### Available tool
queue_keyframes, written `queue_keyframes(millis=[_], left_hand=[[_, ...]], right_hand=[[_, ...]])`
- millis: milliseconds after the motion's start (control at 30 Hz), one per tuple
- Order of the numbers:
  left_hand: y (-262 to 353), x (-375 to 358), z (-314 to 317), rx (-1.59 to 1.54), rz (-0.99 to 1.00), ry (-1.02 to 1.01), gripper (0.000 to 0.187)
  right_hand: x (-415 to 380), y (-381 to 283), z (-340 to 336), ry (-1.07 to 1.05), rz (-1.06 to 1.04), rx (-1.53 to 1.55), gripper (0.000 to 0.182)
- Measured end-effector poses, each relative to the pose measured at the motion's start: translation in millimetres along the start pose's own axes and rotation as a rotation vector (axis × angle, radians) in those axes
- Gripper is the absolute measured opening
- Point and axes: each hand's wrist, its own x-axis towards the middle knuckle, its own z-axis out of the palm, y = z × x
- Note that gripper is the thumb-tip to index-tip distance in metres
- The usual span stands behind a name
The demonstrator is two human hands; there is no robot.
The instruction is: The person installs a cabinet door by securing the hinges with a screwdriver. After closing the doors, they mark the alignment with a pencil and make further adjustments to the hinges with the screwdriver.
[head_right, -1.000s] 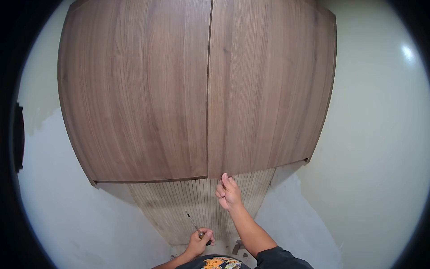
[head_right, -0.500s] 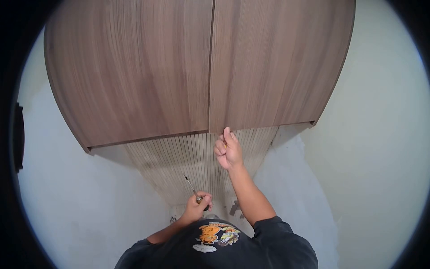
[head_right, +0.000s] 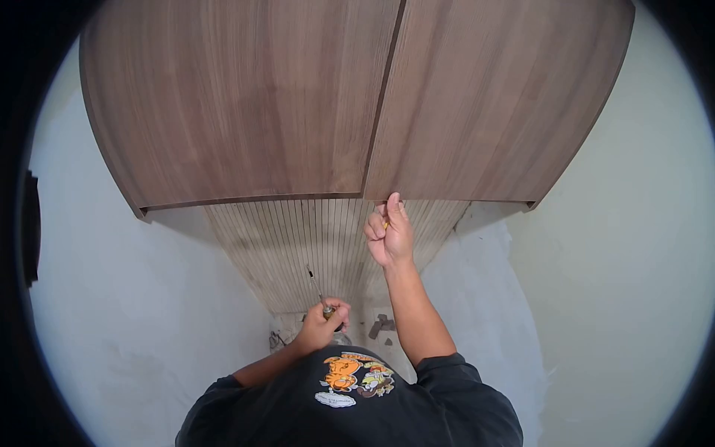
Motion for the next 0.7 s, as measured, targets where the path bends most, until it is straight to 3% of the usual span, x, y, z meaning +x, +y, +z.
queue_keyframes(millis=[233, 700], left_hand=[[-1.5, 2.8, 0.0, 0.008, 0.002, -0.002, 0.019], [-4.4, -3.0, -12.9, -0.023, 0.045, 0.083, 0.02]], right_hand=[[-3.7, 3.3, -1.4, -0.031, 0.006, -0.014, 0.029], [-11.9, -9.2, 28.6, 0.186, 0.128, -0.113, 0.029]])
